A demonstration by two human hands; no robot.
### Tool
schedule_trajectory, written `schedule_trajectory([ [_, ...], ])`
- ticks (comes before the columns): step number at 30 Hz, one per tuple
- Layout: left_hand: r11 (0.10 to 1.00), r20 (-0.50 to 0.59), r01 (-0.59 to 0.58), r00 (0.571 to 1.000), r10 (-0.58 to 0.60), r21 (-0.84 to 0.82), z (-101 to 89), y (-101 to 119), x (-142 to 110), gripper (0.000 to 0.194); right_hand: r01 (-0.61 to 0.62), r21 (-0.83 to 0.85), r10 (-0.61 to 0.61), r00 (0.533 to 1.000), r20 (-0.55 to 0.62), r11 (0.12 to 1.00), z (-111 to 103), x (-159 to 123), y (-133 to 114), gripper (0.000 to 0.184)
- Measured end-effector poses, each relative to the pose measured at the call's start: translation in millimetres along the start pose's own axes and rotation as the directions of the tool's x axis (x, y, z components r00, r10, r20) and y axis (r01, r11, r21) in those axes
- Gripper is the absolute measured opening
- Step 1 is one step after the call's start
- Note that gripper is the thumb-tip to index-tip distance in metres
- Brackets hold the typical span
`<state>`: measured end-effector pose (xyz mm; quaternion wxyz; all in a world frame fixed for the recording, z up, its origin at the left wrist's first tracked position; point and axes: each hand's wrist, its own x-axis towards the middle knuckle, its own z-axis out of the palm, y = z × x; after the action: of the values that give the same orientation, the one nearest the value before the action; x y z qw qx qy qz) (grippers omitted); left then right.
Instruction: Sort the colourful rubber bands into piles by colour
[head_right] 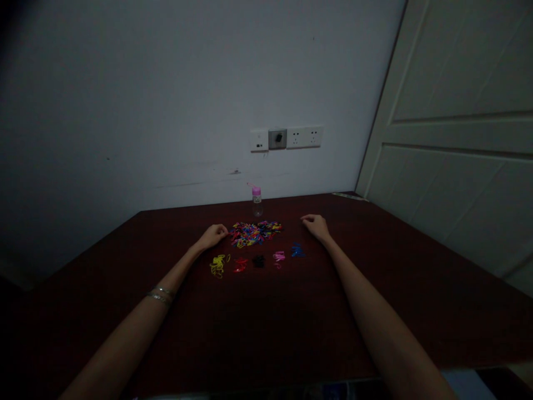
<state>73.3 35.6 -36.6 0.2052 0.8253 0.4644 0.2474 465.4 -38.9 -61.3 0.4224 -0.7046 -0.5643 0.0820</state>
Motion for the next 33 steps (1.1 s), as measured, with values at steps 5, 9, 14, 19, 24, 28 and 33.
schedule_trajectory([
  [5,0.992,-0.016,0.028,0.999,-0.030,-0.124,-2.3,-1,4,0.014,0.016,-0.013,-0.015,1.000,0.002,1.000,2,3,3,0.026],
  [9,0.974,-0.014,0.043,0.999,-0.047,-0.220,-11.7,11,4,0.017,0.009,-0.007,-0.009,1.000,0.004,1.000,3,4,5,0.026],
  [14,0.965,0.035,-0.016,0.999,0.026,-0.261,-33.9,46,1,0.015,0.006,-0.013,-0.006,1.000,0.022,1.000,3,4,4,0.026],
  [19,0.972,0.081,-0.074,0.992,0.094,-0.222,-49.4,81,-5,0.017,0.002,-0.021,-0.001,1.000,0.019,1.000,2,4,2,0.026],
  [24,0.978,0.098,-0.096,0.988,0.116,-0.187,-52.5,96,-8,0.016,0.004,-0.019,-0.004,1.000,0.022,1.000,2,4,3,0.028],
  [28,0.975,0.172,-0.086,0.978,0.122,-0.203,-51.6,98,-9,0.012,0.006,-0.015,-0.006,1.000,0.025,1.000,2,3,4,0.027],
  [33,0.974,0.459,-0.057,0.875,0.153,-0.217,-40.7,97,-12,0.013,0.009,-0.038,-0.008,1.000,0.026,0.999,2,3,2,0.027],
])
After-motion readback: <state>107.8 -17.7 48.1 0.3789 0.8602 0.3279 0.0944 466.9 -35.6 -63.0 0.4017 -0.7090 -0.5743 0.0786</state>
